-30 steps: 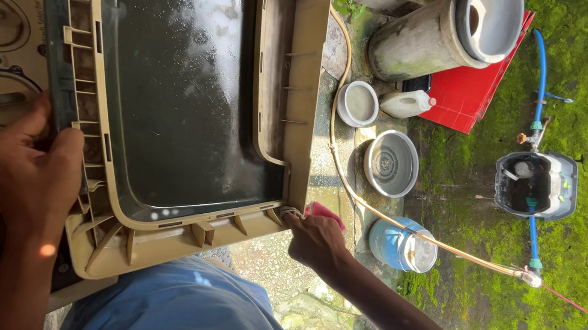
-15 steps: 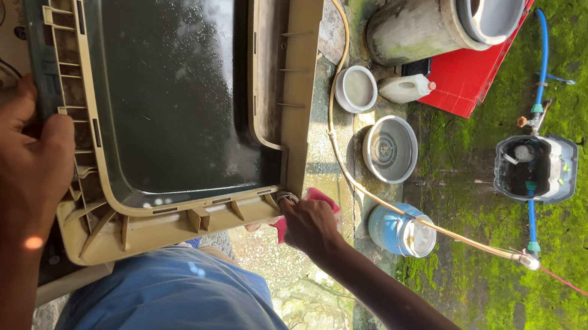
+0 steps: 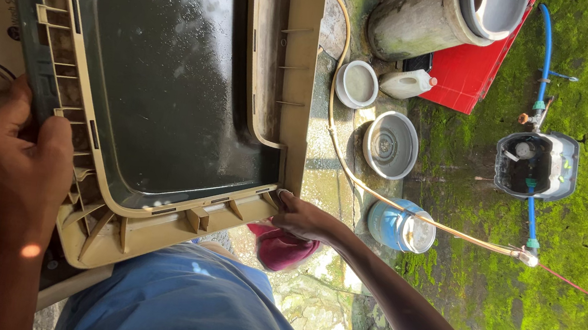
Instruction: The person wipes the inside and edges of a washing machine tub using a pink and white cloth, occasionally pouring water from a small metal cup onto the surfaces.
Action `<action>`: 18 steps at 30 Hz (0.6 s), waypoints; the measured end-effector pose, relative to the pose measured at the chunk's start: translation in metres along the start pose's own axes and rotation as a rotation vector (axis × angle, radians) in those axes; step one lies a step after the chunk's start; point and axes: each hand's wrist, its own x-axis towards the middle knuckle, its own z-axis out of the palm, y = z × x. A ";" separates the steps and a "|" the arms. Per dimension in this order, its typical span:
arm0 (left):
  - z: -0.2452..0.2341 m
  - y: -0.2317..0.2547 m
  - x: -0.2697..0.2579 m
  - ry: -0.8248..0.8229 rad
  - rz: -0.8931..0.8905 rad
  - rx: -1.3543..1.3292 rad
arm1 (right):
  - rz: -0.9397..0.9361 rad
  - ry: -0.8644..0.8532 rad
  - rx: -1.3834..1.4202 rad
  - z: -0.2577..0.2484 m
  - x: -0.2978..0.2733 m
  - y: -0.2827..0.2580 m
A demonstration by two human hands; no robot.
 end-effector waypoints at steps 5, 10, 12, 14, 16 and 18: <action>0.000 0.000 0.000 0.002 0.006 0.040 | 0.078 0.041 -0.192 0.010 -0.007 -0.010; 0.000 0.003 0.002 0.001 -0.019 0.017 | 0.159 0.055 -0.850 0.017 -0.019 -0.050; -0.002 0.005 0.002 0.006 0.009 0.065 | 0.086 0.153 -1.010 0.021 -0.017 -0.047; -0.003 0.005 0.002 0.005 0.002 0.067 | -0.110 0.348 -0.948 0.023 -0.018 -0.030; -0.003 0.007 0.002 -0.005 -0.038 0.014 | -0.156 0.331 -0.911 0.015 -0.021 -0.014; -0.002 0.007 0.003 -0.003 -0.019 -0.033 | -0.159 0.313 -0.875 0.013 -0.021 -0.008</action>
